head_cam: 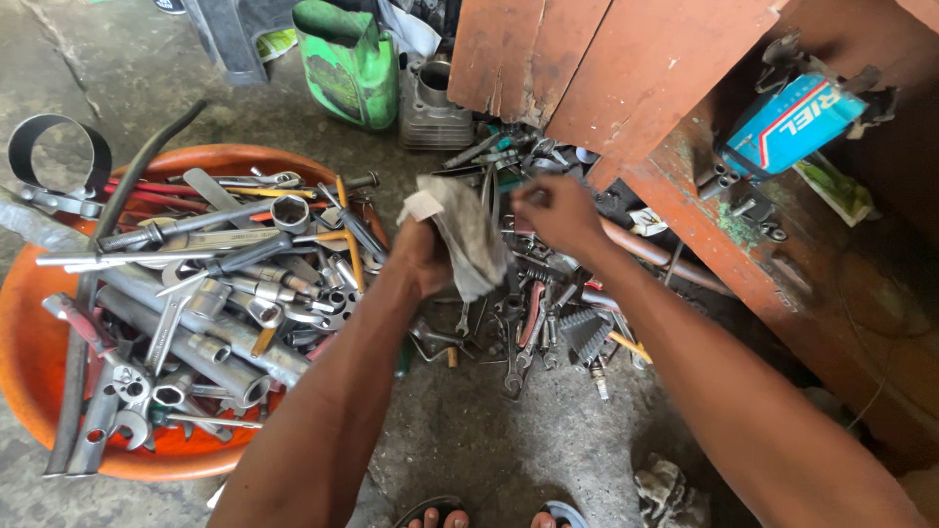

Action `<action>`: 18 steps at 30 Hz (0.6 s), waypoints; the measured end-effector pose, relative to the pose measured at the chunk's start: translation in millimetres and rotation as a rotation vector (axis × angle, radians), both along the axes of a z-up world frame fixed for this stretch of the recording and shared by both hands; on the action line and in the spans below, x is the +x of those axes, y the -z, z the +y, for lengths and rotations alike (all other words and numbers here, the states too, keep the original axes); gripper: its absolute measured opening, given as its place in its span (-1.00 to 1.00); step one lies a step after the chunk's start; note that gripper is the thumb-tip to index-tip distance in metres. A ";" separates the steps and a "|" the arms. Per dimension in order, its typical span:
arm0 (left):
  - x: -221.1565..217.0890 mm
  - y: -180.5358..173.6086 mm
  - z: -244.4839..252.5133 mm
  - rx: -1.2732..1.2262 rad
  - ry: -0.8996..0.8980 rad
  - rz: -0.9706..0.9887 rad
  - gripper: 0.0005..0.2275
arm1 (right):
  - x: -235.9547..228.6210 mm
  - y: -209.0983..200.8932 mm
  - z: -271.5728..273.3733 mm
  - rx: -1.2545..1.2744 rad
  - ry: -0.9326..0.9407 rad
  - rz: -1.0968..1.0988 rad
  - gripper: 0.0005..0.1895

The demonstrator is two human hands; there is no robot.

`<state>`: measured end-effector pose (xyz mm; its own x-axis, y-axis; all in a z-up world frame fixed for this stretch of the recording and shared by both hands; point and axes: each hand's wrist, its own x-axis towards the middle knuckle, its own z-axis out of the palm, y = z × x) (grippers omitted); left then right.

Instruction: The person wipes various metal tools, including wrenches and sockets, with a cloth. They pick up items from a pile on the floor and an orange basin, wipe them, and place them back into the basin or on the floor.

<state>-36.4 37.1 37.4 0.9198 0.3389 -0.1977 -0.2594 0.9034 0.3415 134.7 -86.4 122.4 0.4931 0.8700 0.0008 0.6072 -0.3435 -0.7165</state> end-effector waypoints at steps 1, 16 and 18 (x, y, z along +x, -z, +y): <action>-2.9 -4.9 7.8 0.005 0.008 -0.048 -0.58 | 4.4 7.2 -10.1 -0.079 0.025 -0.104 -0.66; -10.6 23.7 47.1 0.062 -0.047 0.207 -0.64 | -91.2 104.4 -16.6 -0.743 -0.141 -0.291 -0.25; -29.7 11.5 40.0 0.082 0.041 0.134 -0.62 | -94.6 120.3 -18.7 -0.741 -0.096 -0.173 -0.38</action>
